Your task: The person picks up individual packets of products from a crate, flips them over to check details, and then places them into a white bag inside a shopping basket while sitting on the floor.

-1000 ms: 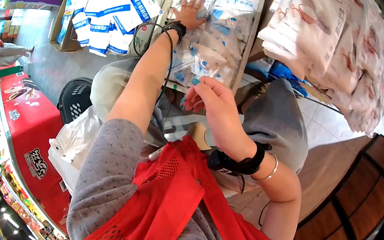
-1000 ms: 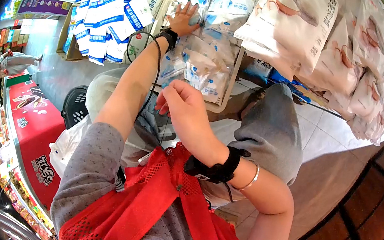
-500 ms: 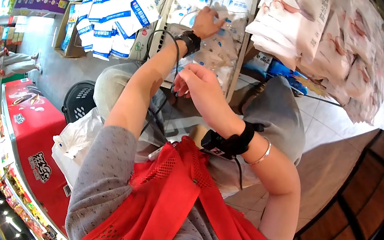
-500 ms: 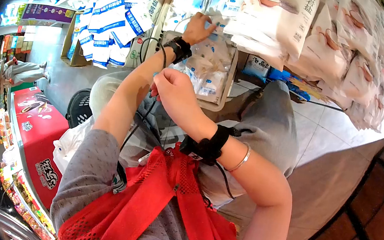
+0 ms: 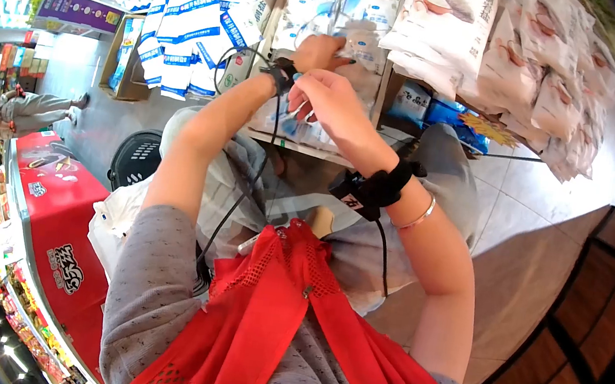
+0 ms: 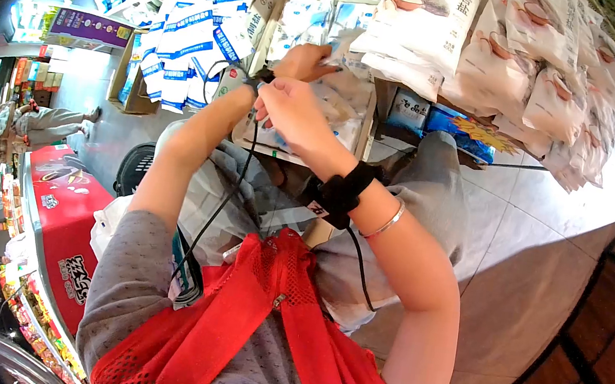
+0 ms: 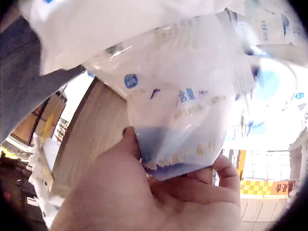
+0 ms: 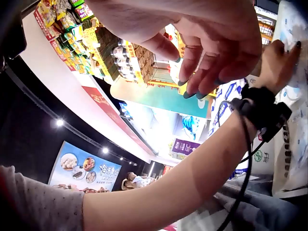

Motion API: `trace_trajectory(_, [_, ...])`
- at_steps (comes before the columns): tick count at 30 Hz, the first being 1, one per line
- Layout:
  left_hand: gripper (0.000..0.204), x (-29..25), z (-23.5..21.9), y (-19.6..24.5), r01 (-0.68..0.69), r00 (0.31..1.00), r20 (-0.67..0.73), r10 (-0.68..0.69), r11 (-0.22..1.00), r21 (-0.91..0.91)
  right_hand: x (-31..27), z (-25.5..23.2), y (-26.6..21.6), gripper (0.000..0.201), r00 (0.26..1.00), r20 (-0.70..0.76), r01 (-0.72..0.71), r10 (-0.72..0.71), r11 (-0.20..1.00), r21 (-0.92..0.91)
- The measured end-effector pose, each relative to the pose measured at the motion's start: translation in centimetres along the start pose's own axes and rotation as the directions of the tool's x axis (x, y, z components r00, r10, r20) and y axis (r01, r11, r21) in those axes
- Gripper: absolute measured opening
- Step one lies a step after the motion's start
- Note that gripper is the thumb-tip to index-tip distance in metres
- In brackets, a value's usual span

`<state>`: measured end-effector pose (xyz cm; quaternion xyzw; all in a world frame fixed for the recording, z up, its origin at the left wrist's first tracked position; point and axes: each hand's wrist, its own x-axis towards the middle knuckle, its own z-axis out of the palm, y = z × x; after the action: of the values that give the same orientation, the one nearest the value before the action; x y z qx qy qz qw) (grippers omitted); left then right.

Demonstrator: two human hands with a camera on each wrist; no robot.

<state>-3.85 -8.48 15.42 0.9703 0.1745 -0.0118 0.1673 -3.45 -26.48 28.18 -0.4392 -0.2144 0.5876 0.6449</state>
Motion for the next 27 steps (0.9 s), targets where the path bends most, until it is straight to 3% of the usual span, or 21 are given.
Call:
trace_trajectory(1, [0.032,-0.6,-1.6,0.2,-0.057,0.995,-0.086,0.055,0.998,-0.026,0.1,-0.1,-0.1,0.020,1.000,-0.014,0.003,-0.004,1.000,-0.015])
trace_trajectory(4, [0.029,-2.3,-7.9,2.2,-0.027,0.965,-0.262,0.013,0.998,-0.050,0.4,-0.4,0.2,0.021,0.998,-0.041,0.039,-0.042,0.998,-0.054])
trace_trajectory(7, [0.022,-3.6,-13.1,1.4,-0.049,0.932,-0.361,-0.038,0.972,-0.231,0.1,-0.8,-0.5,0.022,0.997,-0.054,0.049,-0.056,0.991,-0.122])
trace_trajectory(10, [0.017,-6.7,-17.7,2.8,-0.102,0.933,-0.320,-0.166,0.731,-0.674,0.3,-1.5,-0.4,0.027,0.961,-0.247,0.084,-0.129,0.979,-0.185])
trace_trajectory(11, [0.018,-8.0,-19.0,3.5,-0.103,0.941,-0.279,-0.190,0.627,-0.772,0.8,-1.6,-0.3,0.044,0.922,-0.363,0.065,-0.138,0.976,-0.206])
trace_trajectory(13, [0.020,-9.6,-20.3,4.0,-0.072,0.959,-0.155,-0.237,0.327,-0.942,0.9,-1.0,-0.7,0.053,0.897,-0.377,0.130,-0.232,0.952,-0.277])
trace_trajectory(14, [0.022,-10.6,-20.7,4.9,-0.043,0.968,-0.091,-0.235,0.201,-0.979,1.0,-0.8,-0.8,0.058,0.881,-0.383,0.159,-0.279,0.936,-0.315])
trace_trajectory(15, [0.024,-11.1,-20.4,5.2,-0.044,0.964,-0.070,-0.256,0.103,-0.994,1.3,-0.9,-0.9,0.063,0.913,-0.295,0.171,-0.282,0.921,-0.350])
trace_trajectory(18, [0.034,-11.5,-18.3,5.2,-0.024,0.939,0.030,-0.342,-0.152,-0.988,1.1,0.1,-1.2,0.057,0.938,-0.155,0.242,-0.311,0.904,-0.352])
trace_trajectory(21, [0.035,-11.3,-16.4,4.7,0.006,0.949,0.114,-0.295,-0.343,-0.939,2.7,-0.8,0.3,0.046,0.945,-0.241,0.199,-0.223,0.973,-0.120])
trace_trajectory(22, [0.034,-11.3,-15.9,4.6,0.004,0.949,0.125,-0.291,-0.385,-0.923,2.9,-0.8,0.5,0.043,0.928,-0.271,0.221,-0.254,0.964,-0.147])
trace_trajectory(25, [0.031,-11.5,-15.4,4.2,-0.027,0.929,0.029,-0.368,-0.148,-0.989,3.0,-0.6,0.4,0.033,0.879,-0.332,0.280,-0.341,0.935,-0.219])
trace_trajectory(27, [0.029,-11.1,-14.5,3.2,0.000,0.890,-0.095,-0.447,0.208,-0.978,3.4,-0.8,0.2,0.031,0.833,-0.326,0.348,-0.446,0.882,-0.317])
